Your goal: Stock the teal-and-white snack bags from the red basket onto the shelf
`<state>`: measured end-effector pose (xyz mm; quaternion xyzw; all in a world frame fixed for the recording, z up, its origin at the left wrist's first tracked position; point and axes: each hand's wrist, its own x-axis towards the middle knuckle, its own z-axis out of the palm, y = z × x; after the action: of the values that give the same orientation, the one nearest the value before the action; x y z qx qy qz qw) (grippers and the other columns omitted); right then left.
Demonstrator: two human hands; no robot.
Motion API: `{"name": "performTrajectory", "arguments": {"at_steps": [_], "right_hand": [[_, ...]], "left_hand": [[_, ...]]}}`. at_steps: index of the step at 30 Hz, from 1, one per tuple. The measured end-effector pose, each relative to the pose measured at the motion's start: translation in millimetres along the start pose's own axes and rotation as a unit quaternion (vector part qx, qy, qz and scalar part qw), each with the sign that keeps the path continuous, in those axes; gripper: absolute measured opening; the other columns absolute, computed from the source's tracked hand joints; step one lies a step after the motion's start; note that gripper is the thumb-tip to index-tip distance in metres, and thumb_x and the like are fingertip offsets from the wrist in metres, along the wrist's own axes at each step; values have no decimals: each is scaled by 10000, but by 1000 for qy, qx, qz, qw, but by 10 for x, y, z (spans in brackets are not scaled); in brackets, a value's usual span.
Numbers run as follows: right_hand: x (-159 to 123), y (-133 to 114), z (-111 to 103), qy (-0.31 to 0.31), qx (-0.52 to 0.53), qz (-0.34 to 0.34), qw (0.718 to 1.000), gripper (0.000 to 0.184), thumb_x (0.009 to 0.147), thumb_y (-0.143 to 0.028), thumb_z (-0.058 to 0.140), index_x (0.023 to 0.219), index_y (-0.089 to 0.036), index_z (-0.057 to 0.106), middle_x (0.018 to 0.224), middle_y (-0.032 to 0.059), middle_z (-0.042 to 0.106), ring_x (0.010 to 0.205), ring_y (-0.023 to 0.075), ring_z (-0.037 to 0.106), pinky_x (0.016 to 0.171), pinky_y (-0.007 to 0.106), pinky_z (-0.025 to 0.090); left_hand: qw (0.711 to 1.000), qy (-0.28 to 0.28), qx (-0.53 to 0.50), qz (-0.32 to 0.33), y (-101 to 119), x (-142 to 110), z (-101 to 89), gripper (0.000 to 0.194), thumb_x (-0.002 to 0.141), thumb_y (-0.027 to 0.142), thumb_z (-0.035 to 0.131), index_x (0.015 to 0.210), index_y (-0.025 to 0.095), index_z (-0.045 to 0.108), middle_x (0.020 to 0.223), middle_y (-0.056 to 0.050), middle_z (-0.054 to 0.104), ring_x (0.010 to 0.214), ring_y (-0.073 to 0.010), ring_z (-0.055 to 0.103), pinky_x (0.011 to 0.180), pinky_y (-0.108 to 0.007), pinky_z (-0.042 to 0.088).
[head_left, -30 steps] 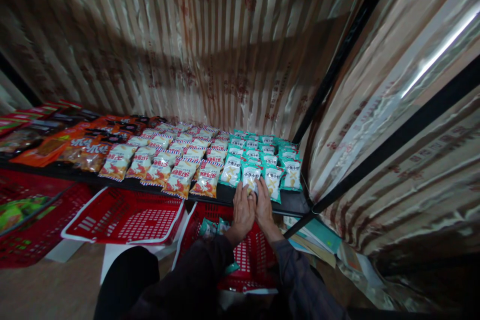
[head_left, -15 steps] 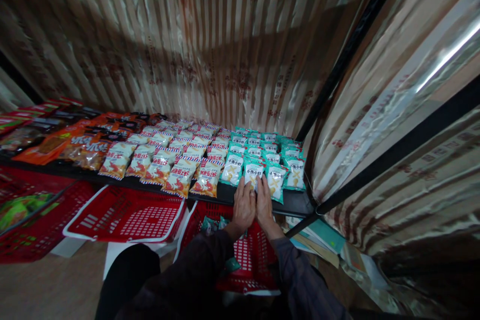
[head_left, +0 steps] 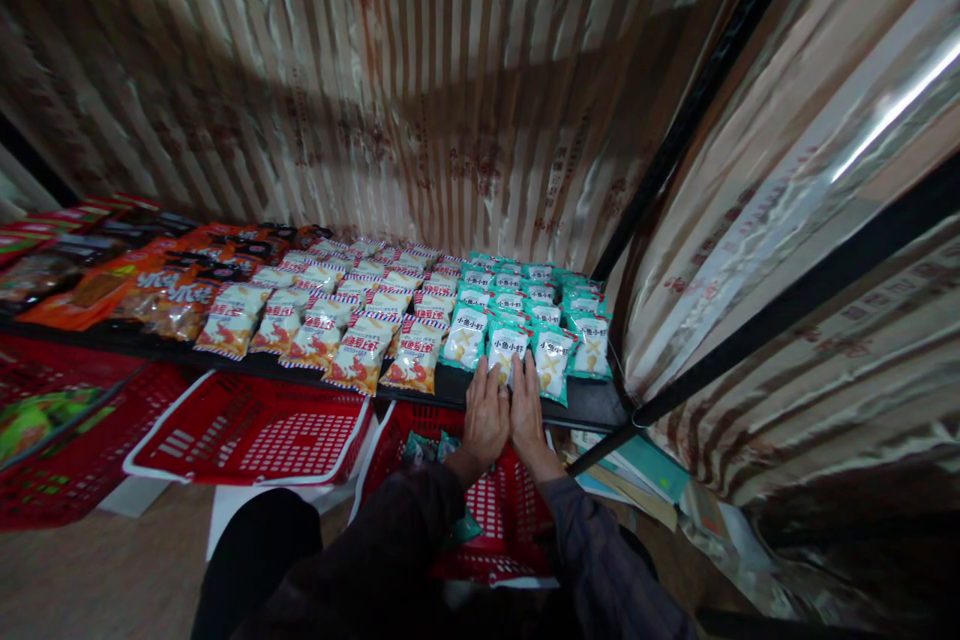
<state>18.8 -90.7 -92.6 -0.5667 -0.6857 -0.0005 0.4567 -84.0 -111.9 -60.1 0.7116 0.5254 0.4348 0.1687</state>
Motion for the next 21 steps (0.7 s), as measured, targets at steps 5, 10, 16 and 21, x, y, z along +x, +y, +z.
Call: {"name": "performTrajectory", "arguments": {"at_steps": [5, 10, 16, 21], "right_hand": [[8, -36, -22, 6, -2, 10, 1000, 579, 931, -196, 337, 1497, -263, 235, 1578, 82, 214, 1454, 233, 188, 1138, 508, 294], [-38, -40, -58, -3, 2, 10, 1000, 577, 938, -208, 345, 1501, -260, 229, 1601, 78, 151, 1463, 241, 164, 1152, 513, 264], [-21, -9, -45, -12, -2, -2, 1000, 586, 939, -175, 334, 1505, -274, 215, 1607, 61, 129, 1469, 227, 146, 1154, 482, 272], [77, 12, -49, -3, -2, -20, 1000, 594, 944, -153, 326, 1506, -300, 201, 1605, 42, 144, 1463, 205, 168, 1161, 468, 266]], "left_hand": [[1000, 1, -6, -11, 19, -18, -11, 497, 968, 339, 271, 1390, 116, 412, 1528, -192, 319, 1432, -249, 281, 1146, -483, 290], [1000, 0, -15, -13, 10, -52, 3, 504, 966, 353, 275, 1390, 112, 402, 1536, -201, 293, 1443, -256, 252, 1149, -489, 278], [999, 0, -36, -29, 1, -59, 50, 524, 966, 361, 266, 1408, 102, 378, 1554, -189, 259, 1456, -249, 213, 1180, -468, 234], [998, -8, -55, -34, 5, -28, 100, 533, 966, 360, 260, 1420, 98, 357, 1569, -176, 224, 1467, -235, 173, 1195, -455, 203]]}}
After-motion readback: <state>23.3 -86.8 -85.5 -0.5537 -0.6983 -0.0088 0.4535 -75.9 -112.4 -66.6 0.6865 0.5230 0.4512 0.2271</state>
